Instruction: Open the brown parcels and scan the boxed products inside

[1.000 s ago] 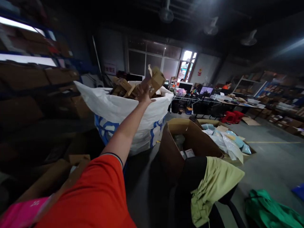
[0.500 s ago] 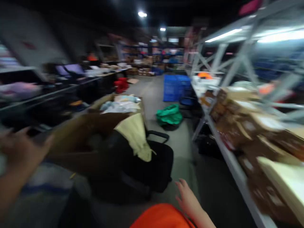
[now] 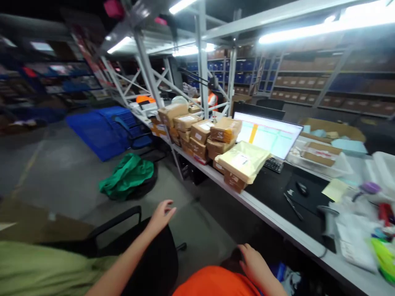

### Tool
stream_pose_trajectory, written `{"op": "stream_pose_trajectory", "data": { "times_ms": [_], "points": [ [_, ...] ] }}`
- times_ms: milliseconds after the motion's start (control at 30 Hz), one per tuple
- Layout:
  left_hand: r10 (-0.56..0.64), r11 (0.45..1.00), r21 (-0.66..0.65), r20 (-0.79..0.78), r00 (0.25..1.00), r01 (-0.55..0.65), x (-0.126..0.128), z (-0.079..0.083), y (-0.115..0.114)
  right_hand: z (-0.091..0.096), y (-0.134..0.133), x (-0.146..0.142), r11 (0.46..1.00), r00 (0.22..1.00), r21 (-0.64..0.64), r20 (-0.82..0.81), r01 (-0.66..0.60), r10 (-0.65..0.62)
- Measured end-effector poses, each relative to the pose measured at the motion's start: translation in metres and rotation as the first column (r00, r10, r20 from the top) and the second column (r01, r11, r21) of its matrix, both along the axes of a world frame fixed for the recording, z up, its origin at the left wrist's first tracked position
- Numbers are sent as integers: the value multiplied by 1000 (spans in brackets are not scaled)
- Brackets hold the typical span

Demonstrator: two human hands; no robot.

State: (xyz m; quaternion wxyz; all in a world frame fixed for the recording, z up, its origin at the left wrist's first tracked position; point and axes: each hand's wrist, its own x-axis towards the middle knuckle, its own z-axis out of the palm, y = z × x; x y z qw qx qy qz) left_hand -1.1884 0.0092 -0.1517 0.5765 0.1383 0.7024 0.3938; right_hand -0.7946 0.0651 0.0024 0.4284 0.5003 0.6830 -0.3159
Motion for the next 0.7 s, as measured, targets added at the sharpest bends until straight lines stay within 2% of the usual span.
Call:
{"op": "stream_pose_trajectory", "data": {
  "times_ms": [100, 167, 233, 333, 400, 500, 600, 700],
  "points": [
    [-68, 998, 2, 272, 960, 70, 89, 9, 96, 9, 3, 52, 990, 988, 93, 98, 111, -120],
    [-57, 997, -24, 391, 919, 72, 135, 14, 150, 9, 7, 81, 971, 975, 148, 93, 186, -201],
    [10, 995, -92, 482, 876, 39, 165, 16, 197, 6, 15, 107, 954, 967, 184, 55, 237, -251],
    [134, 973, -232, 538, 832, -6, 187, 10, 253, 0, 41, 144, 935, 960, 231, 9, 270, -279],
    [199, 951, -307, 536, 820, -30, 194, 5, 278, -4, 65, 169, 925, 961, 273, -4, 266, -275],
    [274, 929, -361, 512, 814, -86, 203, 2, 300, -9, 109, 206, 915, 967, 320, -8, 244, -254],
    [334, 915, -376, 501, 798, -147, 210, 4, 307, -16, 161, 241, 883, 970, 406, -32, 234, -242],
    [370, 910, -367, 507, 778, -193, 212, 7, 308, -27, 217, 269, 805, 967, 543, -54, 238, -249]
  ]
}}
